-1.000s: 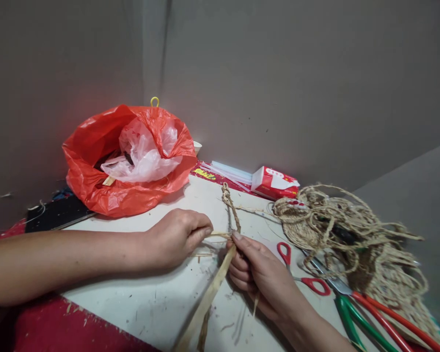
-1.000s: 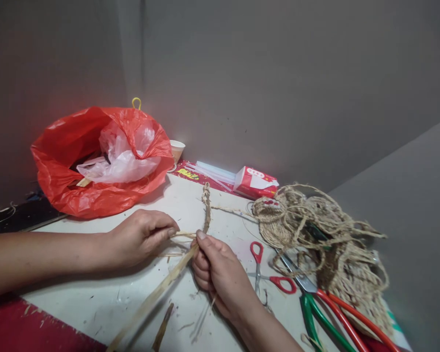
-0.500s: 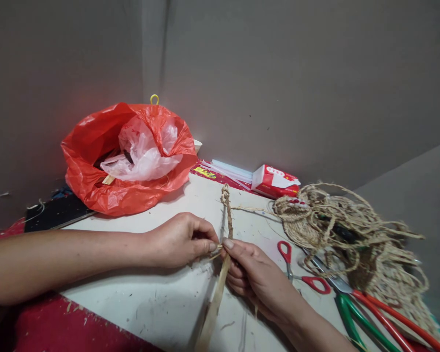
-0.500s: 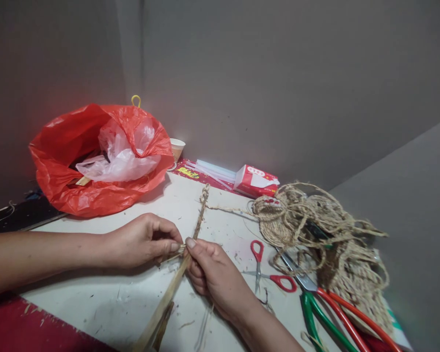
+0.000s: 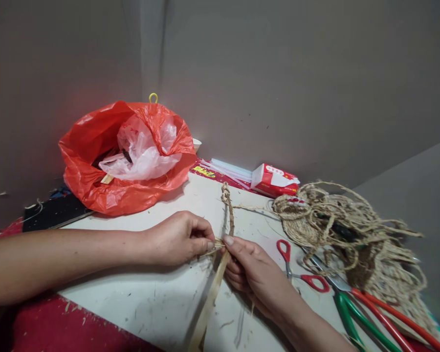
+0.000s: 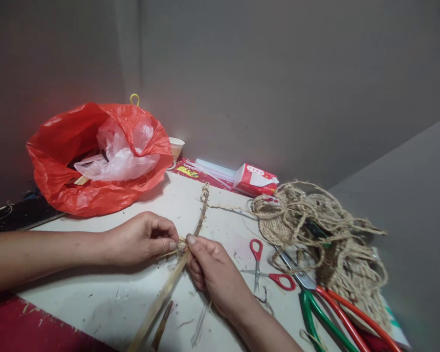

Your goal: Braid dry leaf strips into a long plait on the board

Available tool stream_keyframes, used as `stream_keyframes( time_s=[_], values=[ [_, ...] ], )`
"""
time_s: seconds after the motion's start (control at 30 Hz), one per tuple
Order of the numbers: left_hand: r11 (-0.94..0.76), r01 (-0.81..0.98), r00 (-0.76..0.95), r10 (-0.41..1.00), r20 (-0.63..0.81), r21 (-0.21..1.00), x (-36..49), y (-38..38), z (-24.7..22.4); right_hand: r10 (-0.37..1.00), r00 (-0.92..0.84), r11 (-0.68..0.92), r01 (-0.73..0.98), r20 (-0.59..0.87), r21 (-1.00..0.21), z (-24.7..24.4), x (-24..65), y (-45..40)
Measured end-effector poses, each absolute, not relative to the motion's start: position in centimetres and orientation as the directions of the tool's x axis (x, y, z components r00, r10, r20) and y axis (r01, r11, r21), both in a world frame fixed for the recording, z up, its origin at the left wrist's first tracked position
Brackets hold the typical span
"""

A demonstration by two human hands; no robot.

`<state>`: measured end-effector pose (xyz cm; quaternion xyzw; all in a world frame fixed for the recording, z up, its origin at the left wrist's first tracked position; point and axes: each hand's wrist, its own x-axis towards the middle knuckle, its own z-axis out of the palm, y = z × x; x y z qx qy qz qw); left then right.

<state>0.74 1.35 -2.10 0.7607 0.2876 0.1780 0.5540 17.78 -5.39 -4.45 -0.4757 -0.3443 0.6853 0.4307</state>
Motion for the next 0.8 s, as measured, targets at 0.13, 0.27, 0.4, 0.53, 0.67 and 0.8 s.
stream_keyframes(
  time_s=[0.13,0.27,0.4,0.53,0.67,0.8],
  values=[
    [-0.386,0.248,0.708,0.699,0.106,0.888,0.2,1.9,-0.3,0.924,-0.163,-0.380,-0.266,-0.347,-0.886,-4.5,18.0,-5.3],
    [-0.482,0.220,0.662,0.712,0.233,0.848,0.0,1.6,0.1,0.923,-0.173,-0.380,-0.253,-0.345,-0.890,-4.7,18.1,-5.3],
    [-0.138,0.117,0.771,0.637,-0.002,0.984,0.7,0.8,-1.9,0.922,-0.196,-0.375,-0.244,-0.334,-0.894,-4.7,18.0,-5.4],
    [0.109,0.143,0.776,0.605,-0.179,0.984,1.3,0.5,-3.1,0.918,-0.215,-0.379,-0.231,-0.333,-0.896,-4.7,18.1,-5.4],
    [0.081,0.100,0.735,0.666,-0.129,0.992,1.4,0.7,-2.8,0.912,-0.238,-0.388,-0.244,-0.333,-0.889,-5.0,18.2,-5.5],
    [0.115,0.104,0.734,0.661,-0.154,0.988,1.4,0.8,-2.5,0.911,-0.227,-0.397,-0.258,-0.344,-0.881,-5.1,18.2,-5.5]
  ],
)
